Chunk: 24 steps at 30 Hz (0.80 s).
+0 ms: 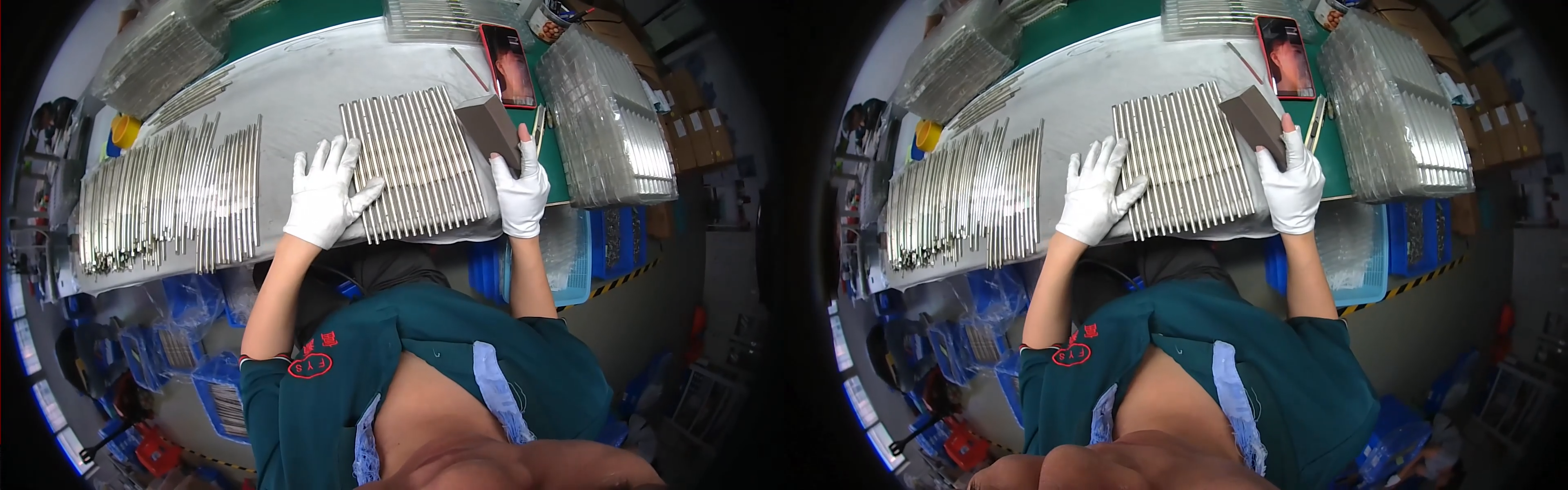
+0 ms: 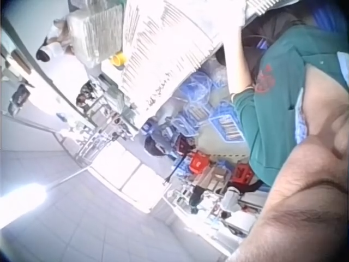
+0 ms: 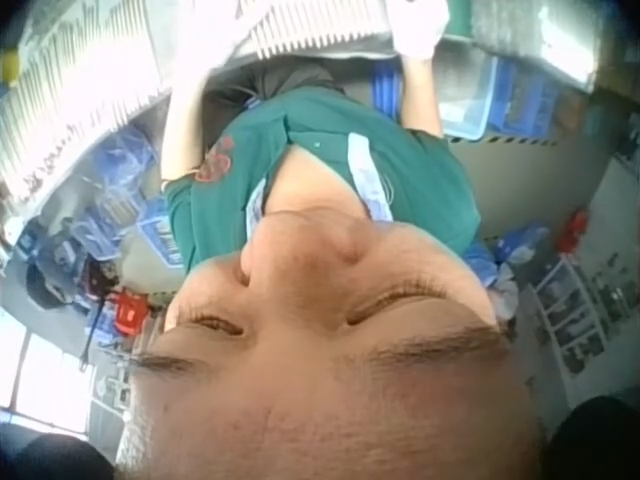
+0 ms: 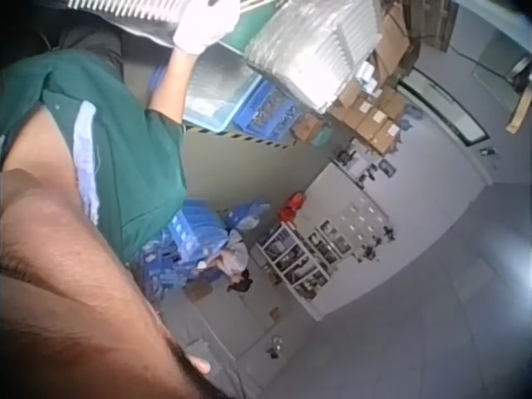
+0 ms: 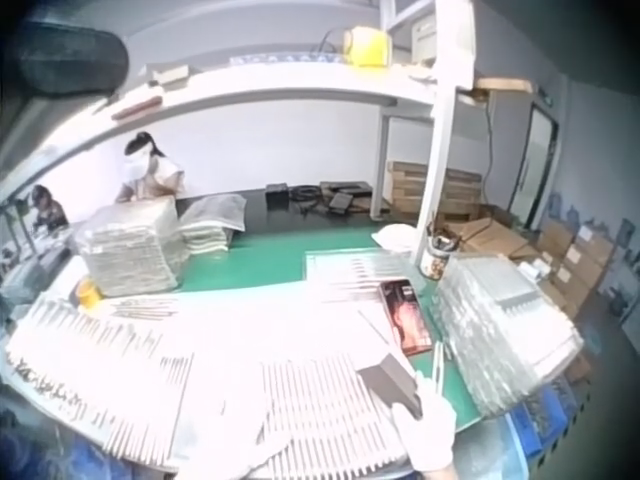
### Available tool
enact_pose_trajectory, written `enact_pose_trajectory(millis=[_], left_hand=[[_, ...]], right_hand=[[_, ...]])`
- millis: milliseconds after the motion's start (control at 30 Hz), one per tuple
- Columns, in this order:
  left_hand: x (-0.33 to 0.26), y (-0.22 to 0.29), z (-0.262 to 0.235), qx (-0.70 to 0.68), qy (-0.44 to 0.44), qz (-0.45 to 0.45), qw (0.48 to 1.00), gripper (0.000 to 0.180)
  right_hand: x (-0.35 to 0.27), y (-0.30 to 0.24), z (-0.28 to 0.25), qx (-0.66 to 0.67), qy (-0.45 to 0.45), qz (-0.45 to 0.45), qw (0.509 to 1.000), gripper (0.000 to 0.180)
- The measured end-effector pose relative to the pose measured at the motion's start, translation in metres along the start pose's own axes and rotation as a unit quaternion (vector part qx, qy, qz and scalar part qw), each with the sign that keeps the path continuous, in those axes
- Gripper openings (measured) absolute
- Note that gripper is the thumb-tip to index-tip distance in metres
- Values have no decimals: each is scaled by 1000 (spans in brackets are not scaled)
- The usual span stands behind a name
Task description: Polishing a set of thin metal rods using a sanding block at a factory workbench.
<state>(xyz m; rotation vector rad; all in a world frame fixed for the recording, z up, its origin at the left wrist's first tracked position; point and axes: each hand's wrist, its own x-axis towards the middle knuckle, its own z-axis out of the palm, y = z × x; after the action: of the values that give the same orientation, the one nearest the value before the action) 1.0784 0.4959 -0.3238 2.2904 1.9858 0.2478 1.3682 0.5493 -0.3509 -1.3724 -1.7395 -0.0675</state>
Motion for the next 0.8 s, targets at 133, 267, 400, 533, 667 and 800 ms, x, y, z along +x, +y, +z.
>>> enact_pose_trajectory(millis=[133,267,400,533,667,800], left_hand=[[-1,-1,8,-8,60,13,998,75],[-2,-2,8,0,79,24,997,71],[-5,5,3,-18,114,78,990,66],[-9,50,-3,-103,91,223,965,66],[-7,78,13,-76,43,282,955,66],[0,80,22,-81,62,270,957,66]], right_hand=[[1,-3,-1,-2,1,1,1000,65],[0,-2,0,8,1,9,1000,65],[1,-1,-1,1,10,1,1000,64],[2,-3,-2,7,6,0,1000,64],[2,-3,-1,19,8,5,1000,63],[0,1,0,13,12,-1,1000,64]])
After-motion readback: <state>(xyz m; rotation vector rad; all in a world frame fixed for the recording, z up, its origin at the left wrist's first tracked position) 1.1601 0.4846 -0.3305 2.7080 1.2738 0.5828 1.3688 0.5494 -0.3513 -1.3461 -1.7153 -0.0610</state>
